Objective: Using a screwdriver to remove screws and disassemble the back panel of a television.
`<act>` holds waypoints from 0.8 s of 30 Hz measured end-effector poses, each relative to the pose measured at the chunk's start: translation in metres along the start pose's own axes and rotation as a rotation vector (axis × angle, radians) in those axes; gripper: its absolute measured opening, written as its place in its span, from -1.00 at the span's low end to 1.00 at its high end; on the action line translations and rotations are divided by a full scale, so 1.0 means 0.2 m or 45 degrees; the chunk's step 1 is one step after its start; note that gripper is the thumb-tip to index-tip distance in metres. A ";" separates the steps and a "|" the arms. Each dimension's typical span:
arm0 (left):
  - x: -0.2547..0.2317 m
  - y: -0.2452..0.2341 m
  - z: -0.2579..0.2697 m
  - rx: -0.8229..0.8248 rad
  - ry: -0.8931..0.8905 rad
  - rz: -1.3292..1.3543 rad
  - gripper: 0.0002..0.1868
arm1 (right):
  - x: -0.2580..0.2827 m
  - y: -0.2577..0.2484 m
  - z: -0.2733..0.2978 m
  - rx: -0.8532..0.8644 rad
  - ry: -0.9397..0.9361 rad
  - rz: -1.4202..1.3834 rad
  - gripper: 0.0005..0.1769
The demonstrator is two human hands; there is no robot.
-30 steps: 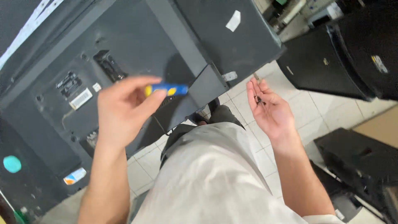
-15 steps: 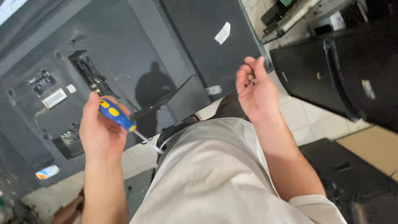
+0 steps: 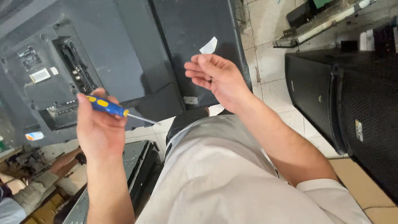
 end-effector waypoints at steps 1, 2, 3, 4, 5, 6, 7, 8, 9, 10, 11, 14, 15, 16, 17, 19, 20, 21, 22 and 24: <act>0.03 -0.01 0.00 -0.015 0.007 0.005 -0.48 | -0.01 0.00 -0.01 0.014 0.009 0.005 -0.65; 0.05 -0.03 0.00 0.005 0.132 -0.039 -0.55 | -0.03 0.00 -0.02 -0.006 0.017 0.036 -0.68; 0.07 -0.04 0.00 0.023 0.257 -0.085 -0.61 | -0.05 0.00 -0.03 -0.026 0.024 0.067 -0.71; 0.09 -0.02 0.02 0.011 0.262 -0.073 -0.61 | -0.05 0.00 -0.03 -0.015 0.029 0.080 -0.71; 0.10 0.00 0.03 0.018 0.371 -0.137 -0.64 | -0.06 0.01 -0.03 -0.021 0.036 0.064 -0.71; 0.11 0.02 0.05 0.023 0.482 -0.198 -0.67 | -0.06 0.03 -0.03 -0.026 0.039 0.051 -0.71; 0.13 0.04 0.05 0.010 0.490 -0.184 -0.67 | -0.07 0.03 -0.03 -0.015 0.043 0.067 -0.71; 0.14 0.06 0.06 0.021 0.538 -0.184 -0.69 | -0.09 0.04 -0.03 0.006 0.097 0.052 -0.66; 0.16 0.07 0.07 0.030 0.587 -0.185 -0.72 | -0.10 0.05 -0.03 0.027 0.153 0.037 -0.60; 0.18 0.09 0.08 0.013 0.598 -0.169 -0.72 | -0.11 0.07 -0.01 0.042 0.156 0.058 -0.60; 0.18 0.12 0.10 0.042 0.701 -0.211 -0.71 | -0.13 0.09 0.00 0.034 0.178 0.016 -0.60; 0.23 0.16 0.16 0.098 0.955 -0.249 -0.70 | -0.12 0.21 0.07 -0.034 0.229 -0.114 -0.64; 0.25 0.17 0.18 0.141 1.090 -0.261 -0.69 | -0.13 0.25 0.11 -0.110 0.260 -0.225 -0.66; 0.26 0.16 0.19 0.133 1.099 -0.248 -0.69 | -0.15 0.27 0.12 -0.104 0.256 -0.209 -0.66; 0.27 0.15 0.20 0.165 1.190 -0.298 -0.68 | -0.17 0.28 0.12 -0.114 0.263 -0.272 -0.65; 0.30 0.12 0.22 0.189 1.275 -0.339 -0.68 | -0.21 0.30 0.13 -0.129 0.272 -0.323 -0.63; 0.32 0.09 0.22 0.197 1.328 -0.346 -0.68 | -0.23 0.30 0.13 -0.132 0.252 -0.367 -0.64; 0.33 0.07 0.22 0.204 1.382 -0.353 -0.68 | -0.25 0.31 0.13 -0.136 0.233 -0.410 -0.64; 0.33 0.05 0.22 0.200 1.382 -0.345 -0.68 | -0.26 0.32 0.14 -0.137 0.232 -0.402 -0.64; 0.31 0.03 0.23 0.252 1.401 -0.331 -0.68 | -0.29 0.36 0.16 -0.116 0.246 -0.439 -0.62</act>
Point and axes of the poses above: each hand's wrist, its own z-axis away from the middle knuckle, its own y-axis out of the palm, x = y × z, the point moved 3 cm from there along -z, towards the middle knuckle, and after that the axes turned 3 degrees about x, right-handed, at the moved point
